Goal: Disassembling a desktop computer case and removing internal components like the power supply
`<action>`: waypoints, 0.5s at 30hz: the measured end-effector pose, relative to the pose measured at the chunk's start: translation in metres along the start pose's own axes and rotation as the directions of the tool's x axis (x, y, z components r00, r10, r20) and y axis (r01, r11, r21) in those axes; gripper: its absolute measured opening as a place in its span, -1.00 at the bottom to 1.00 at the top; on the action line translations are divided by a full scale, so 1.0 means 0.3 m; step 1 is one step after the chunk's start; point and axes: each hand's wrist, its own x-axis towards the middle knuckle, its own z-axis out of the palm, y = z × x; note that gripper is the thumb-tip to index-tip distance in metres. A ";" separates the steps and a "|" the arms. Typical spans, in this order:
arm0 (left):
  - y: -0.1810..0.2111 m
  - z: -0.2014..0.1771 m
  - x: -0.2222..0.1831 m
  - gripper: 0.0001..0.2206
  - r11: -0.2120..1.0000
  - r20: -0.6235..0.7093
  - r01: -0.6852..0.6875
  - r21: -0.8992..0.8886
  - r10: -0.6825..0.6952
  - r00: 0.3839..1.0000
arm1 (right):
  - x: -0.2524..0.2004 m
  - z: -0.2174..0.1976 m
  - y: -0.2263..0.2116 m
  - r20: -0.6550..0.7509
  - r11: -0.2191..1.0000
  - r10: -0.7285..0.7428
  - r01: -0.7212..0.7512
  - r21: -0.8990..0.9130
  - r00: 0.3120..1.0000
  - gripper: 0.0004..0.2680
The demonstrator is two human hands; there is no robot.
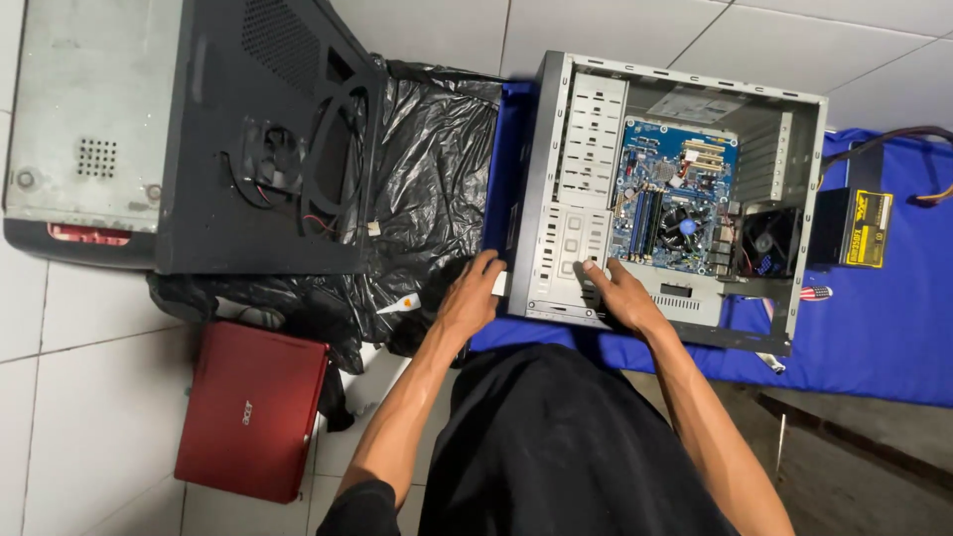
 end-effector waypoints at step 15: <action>-0.200 -0.277 -0.160 -0.58 0.974 -0.210 0.220 -0.061 -0.228 0.951 | 0.037 0.020 0.041 -0.067 0.995 -0.043 0.049 0.083 0.997 -0.45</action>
